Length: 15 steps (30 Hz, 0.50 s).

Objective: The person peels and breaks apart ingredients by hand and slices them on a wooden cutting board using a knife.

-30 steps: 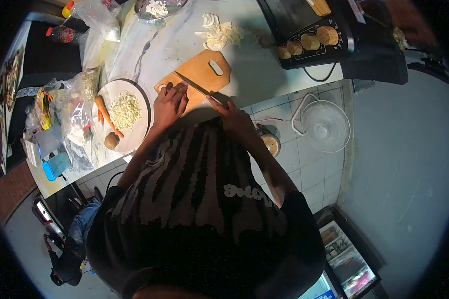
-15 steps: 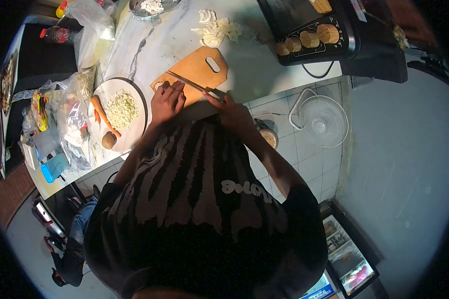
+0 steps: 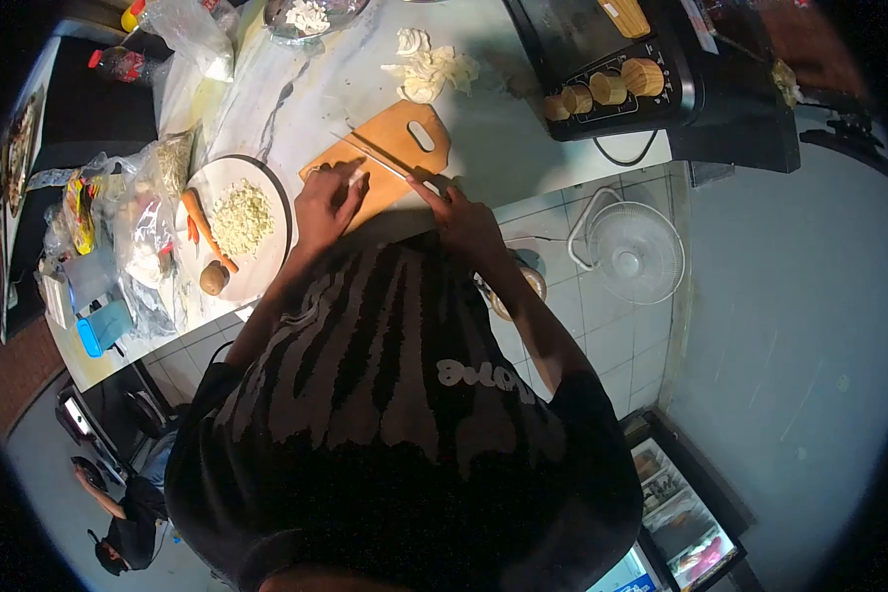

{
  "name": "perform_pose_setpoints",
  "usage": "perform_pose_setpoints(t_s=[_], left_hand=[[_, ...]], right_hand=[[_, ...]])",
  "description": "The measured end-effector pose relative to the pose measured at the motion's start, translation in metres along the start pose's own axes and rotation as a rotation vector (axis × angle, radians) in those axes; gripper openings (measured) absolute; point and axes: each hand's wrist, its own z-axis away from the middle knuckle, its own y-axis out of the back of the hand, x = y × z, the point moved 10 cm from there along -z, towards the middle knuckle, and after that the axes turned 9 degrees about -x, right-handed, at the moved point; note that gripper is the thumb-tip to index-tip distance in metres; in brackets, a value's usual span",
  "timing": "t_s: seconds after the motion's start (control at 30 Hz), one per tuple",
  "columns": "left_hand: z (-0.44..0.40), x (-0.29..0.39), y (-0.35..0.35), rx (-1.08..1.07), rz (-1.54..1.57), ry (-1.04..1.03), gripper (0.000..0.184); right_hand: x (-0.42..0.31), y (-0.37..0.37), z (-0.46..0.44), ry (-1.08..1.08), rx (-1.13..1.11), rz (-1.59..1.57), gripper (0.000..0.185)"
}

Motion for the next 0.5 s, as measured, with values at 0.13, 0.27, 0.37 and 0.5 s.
perform_pose_setpoints(t_s=[0.13, 0.27, 0.37, 0.5], left_hand=[[-0.018, -0.01, 0.004, -0.022, 0.029, 0.181, 0.029], [-0.041, -0.019, -0.005, -0.131, -0.057, 0.221, 0.026], [-0.046, -0.022, -0.012, -0.117, -0.113, 0.142, 0.022], [-0.046, -0.02, -0.015, -0.074, -0.104, 0.176, 0.017]], right_hand=[[0.006, 0.003, 0.003, -0.035, 0.006, -0.159, 0.053], [0.011, 0.007, 0.006, -0.051, 0.075, -0.256, 0.05], [0.009, 0.007, 0.007, -0.065, 0.087, -0.344, 0.048], [0.0, 0.007, 0.009, 0.016, 0.195, -0.457, 0.05]])
